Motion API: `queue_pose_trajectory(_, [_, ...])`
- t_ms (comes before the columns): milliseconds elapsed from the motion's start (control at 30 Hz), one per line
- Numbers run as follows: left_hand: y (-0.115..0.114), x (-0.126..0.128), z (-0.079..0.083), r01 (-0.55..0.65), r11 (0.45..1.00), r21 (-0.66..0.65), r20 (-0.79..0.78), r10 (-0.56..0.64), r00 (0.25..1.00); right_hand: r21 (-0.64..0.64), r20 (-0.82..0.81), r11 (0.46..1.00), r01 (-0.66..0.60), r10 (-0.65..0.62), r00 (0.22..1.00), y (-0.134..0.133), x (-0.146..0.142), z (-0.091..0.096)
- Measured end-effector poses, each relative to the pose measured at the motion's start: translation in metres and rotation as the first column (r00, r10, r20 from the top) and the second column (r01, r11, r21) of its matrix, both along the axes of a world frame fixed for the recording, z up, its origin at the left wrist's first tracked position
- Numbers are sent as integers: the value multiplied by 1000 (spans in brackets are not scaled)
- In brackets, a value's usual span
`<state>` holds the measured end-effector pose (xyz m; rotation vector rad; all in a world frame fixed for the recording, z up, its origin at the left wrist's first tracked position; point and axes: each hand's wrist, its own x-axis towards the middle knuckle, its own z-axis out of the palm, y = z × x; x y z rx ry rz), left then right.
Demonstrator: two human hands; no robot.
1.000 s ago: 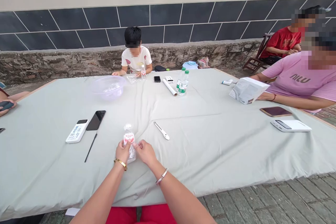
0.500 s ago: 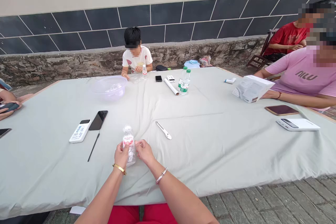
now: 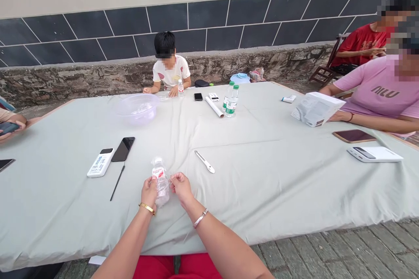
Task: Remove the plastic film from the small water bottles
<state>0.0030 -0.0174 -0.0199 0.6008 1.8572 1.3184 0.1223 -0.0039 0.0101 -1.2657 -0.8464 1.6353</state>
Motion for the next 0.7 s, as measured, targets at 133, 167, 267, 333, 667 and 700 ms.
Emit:
queue_pose_trajectory(133, [-1, -1, 3, -16, 1000, -5, 36, 17, 999, -78, -47, 997, 9, -12, 999, 1, -1, 2])
queue_pose_trajectory(167, [-1, -2, 3, -17, 1000, -9, 33, 18, 999, -101, -45, 995, 2, -7, 999, 0, 0, 3])
queue_pose_trajectory(267, [-1, -2, 1, -21, 999, -33, -8, 20, 1000, -136, 44, 990, -48, 54, 998, -3, 2, 7])
queue_pose_trajectory(333, [-1, -3, 0, -21, 998, -54, -49, 18, 999, -132, 165, 980, -146, 167, 972, -5, 3, 9])
queue_pose_trajectory(667, [2, -7, 2, -7, 995, -99, -168, -9, 986, -194, 188, 903, -384, 418, 889, -9, 10, 11])
queue_pose_trajectory(700, [2, -7, 1, -7, 995, -97, -170, -9, 985, -211, 175, 895, -393, 430, 886, -9, 11, 10])
